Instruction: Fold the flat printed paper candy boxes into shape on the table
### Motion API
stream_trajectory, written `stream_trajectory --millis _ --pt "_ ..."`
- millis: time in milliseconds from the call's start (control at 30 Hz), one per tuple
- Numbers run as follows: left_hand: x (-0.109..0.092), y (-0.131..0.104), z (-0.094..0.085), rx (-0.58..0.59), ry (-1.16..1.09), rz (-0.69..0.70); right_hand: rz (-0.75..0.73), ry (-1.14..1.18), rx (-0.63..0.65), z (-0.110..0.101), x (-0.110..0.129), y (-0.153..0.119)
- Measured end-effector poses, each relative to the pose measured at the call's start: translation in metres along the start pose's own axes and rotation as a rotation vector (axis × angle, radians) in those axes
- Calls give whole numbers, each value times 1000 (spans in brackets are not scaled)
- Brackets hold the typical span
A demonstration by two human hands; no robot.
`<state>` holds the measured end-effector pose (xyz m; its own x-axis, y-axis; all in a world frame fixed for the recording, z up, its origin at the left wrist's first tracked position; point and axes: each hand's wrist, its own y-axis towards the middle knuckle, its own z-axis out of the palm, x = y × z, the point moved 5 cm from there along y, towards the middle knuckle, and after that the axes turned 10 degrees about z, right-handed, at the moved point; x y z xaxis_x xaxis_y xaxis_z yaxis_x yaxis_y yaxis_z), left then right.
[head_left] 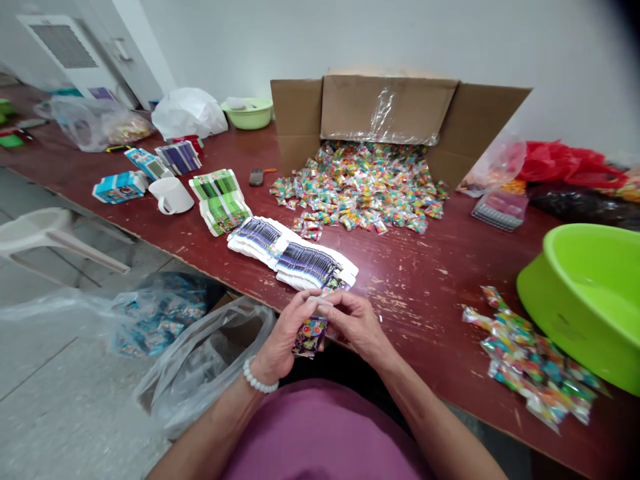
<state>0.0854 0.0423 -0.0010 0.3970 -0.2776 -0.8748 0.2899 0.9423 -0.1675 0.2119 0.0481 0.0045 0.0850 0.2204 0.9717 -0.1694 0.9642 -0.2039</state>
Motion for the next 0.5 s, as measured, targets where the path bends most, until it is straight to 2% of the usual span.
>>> stream_trajectory --millis 100,167,200,267,400,500 --pt "7 2 1 23 -177 -137 -303 -254 -99 -4 14 -8" --pt "12 4 0 15 -251 -207 -448 -401 -53 0 21 -13" --pt "14 4 -1 2 -263 -221 -463 -430 -24 2 21 -14" --pt "14 6 -3 -36 -242 -201 -374 -393 -16 2 16 -11" --pt "11 4 -1 -72 -86 -119 -75 -125 -23 -1 -1 0" --pt "11 2 3 -46 -34 -149 -43 34 42 0 2 5"
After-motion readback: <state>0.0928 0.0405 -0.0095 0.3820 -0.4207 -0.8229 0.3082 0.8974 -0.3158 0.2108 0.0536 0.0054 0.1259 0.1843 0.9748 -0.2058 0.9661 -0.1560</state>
